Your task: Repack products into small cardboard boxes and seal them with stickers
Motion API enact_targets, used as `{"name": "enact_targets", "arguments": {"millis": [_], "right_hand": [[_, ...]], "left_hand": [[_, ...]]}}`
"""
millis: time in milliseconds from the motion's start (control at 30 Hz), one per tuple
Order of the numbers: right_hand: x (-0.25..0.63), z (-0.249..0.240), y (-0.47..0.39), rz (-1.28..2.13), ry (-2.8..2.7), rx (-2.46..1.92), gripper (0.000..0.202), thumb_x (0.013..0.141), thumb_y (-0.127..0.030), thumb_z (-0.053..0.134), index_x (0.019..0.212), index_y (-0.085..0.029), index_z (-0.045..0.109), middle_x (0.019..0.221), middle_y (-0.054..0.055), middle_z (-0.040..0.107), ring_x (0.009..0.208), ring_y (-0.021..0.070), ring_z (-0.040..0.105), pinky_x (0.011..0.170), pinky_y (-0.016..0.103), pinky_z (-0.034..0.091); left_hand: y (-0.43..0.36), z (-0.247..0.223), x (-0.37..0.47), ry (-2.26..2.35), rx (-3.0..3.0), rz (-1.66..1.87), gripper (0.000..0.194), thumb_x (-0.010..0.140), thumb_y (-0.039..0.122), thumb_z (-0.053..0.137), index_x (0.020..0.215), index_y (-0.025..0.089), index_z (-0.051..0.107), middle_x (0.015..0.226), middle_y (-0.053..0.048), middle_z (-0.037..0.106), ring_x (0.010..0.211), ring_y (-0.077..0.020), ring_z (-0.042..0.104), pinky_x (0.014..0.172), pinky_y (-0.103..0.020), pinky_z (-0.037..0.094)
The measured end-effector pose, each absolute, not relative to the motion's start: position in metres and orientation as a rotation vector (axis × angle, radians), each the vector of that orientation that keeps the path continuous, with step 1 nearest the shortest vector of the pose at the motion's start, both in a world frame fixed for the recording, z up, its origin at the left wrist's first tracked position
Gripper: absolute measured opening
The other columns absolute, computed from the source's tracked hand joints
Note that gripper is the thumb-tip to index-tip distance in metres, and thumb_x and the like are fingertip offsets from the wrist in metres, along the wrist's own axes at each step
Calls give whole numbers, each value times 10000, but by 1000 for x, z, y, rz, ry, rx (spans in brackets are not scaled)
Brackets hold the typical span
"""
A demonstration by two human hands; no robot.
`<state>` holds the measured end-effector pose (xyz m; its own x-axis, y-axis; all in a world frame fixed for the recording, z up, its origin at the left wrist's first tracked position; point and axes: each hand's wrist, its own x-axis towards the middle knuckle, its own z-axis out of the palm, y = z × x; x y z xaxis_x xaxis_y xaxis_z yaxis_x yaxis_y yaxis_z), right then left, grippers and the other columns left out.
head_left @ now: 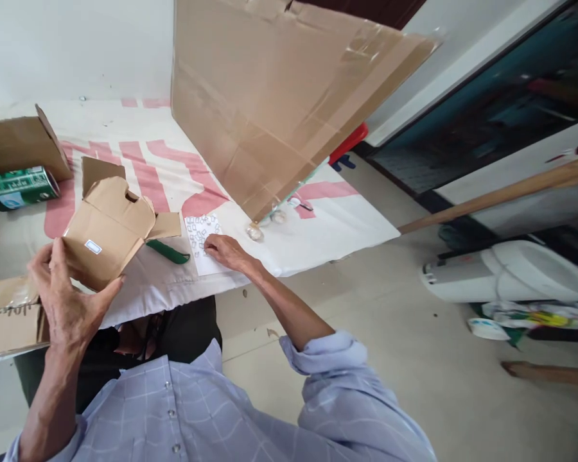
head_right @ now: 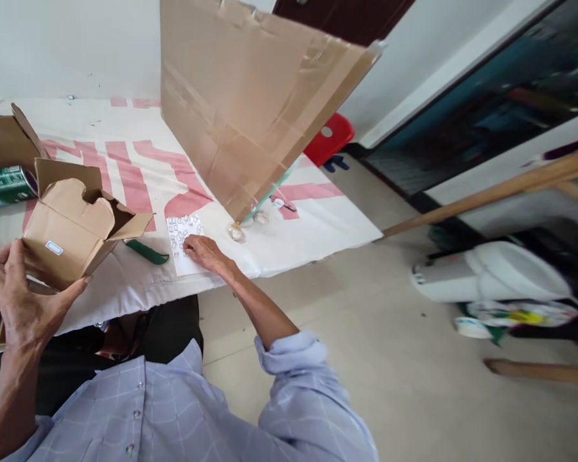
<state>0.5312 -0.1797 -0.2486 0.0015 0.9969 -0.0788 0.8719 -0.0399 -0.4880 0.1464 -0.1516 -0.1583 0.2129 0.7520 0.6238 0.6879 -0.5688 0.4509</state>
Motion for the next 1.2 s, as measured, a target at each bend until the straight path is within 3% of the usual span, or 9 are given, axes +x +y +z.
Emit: {"name": "enact_targets", "arguments": {"millis": [400, 600, 900, 1067, 1200], "right_hand": [[527, -254, -173, 576, -2018, -2053, 166, 962, -129, 557, 955, -207, 704, 1081, 88, 781, 1006, 233, 663, 824, 311, 415], [527, -251, -175, 539, -2007, -2074, 219, 940, -151, 593, 1132, -210, 680, 1092, 75, 753, 959, 226, 634, 777, 307, 380], [514, -243, -181, 462, -2069, -2119, 207, 1005, -137, 562, 1053, -198, 754, 1172, 104, 756, 1034, 227, 680, 733, 306, 374], [513, -229, -185, 168, -1934, -1996, 127, 975, -186, 632, 995, -193, 758, 1013, 85, 773, 873, 221, 700, 717, 314, 454], [480, -168, -181, -193, -1820, -1494, 154, 1043, -239, 620, 952, -211, 741, 867, 42, 729, 727, 191, 646, 712, 333, 524]], "left_hand": [[-151, -160, 145, 1417, 2349, 1285, 1132, 710, 446, 958, 1683, 284, 402, 1529, -166, 474, 1430, -486, 488, 1203, -737, 461], [-153, -160, 147, 1413, 2363, 1312, 1148, 706, 460, 960, 1689, 251, 404, 1525, -183, 472, 1412, -502, 493, 1183, -756, 463], [-153, -165, 148, 1410, 2386, 1328, 1173, 699, 364, 949, 1708, 232, 366, 1515, -227, 473, 1399, -479, 510, 1167, -714, 490], [-161, -172, 148, 1443, 2352, 1333, 1192, 674, 322, 940, 1705, 238, 346, 1518, -207, 503, 1389, -443, 553, 1179, -653, 489], [-165, -174, 149, 1462, 2366, 1333, 1177, 698, 297, 924, 1706, 250, 318, 1539, -206, 501, 1399, -435, 550, 1161, -642, 496]]}}
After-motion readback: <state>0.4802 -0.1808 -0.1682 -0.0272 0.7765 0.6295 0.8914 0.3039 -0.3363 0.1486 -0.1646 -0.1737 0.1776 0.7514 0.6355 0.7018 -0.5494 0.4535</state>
